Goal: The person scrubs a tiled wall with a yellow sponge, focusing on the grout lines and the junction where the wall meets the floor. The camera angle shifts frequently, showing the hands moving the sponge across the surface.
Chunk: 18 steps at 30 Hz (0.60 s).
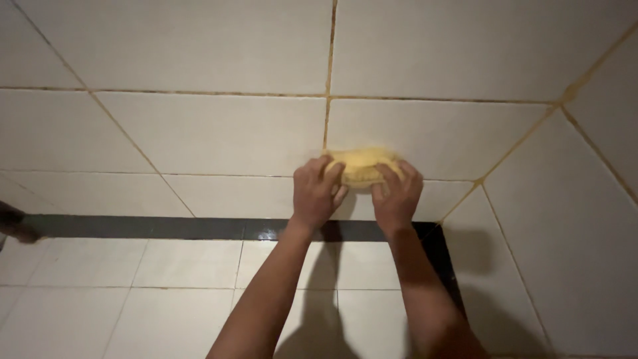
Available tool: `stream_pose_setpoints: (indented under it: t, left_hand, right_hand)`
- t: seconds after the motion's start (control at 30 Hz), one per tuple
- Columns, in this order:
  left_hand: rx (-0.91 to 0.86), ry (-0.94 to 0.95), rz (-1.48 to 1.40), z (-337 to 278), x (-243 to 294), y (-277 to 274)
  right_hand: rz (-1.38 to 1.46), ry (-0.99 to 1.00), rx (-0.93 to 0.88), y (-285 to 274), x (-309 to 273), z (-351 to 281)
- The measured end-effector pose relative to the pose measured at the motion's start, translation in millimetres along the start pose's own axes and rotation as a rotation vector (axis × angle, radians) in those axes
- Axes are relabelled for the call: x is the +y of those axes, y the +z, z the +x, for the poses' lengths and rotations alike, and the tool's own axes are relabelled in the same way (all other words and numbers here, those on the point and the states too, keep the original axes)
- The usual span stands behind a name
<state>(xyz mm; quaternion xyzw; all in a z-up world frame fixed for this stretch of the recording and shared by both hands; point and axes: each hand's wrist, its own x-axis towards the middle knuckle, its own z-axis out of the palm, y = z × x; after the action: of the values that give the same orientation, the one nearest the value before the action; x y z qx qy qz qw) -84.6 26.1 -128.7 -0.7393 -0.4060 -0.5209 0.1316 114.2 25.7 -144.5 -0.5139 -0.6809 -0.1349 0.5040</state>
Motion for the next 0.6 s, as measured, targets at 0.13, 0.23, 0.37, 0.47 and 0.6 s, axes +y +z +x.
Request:
stream_pose_setpoints:
  t: [0.13,0.23,0.37,0.47,0.6]
  left_hand:
    - [-0.045,0.002,0.02,8.7,11.6,-2.4]
    - [0.056,0.017,0.012,47.7,38.2,-7.1]
    - [0.166,0.001,-0.062,83.5,69.3,-5.8]
    - [0.13,-0.004,-0.06,54.9,61.7,18.6]
    - [-0.001,0.046,-0.017,24.9,53.7,30.5]
  right_hand:
    - [-0.092,-0.052,-0.007,-14.7,-0.3,11.4]
    - [-0.17,-0.081,0.094,-42.8,-9.8,47.4]
    - [0.049,0.072,0.198,-64.2,-17.8,73.6]
    - [0.101,0.134,0.163,-48.2,9.9,43.4]
    - [-0.141,0.074,0.036,-43.5,34.4,4.1]
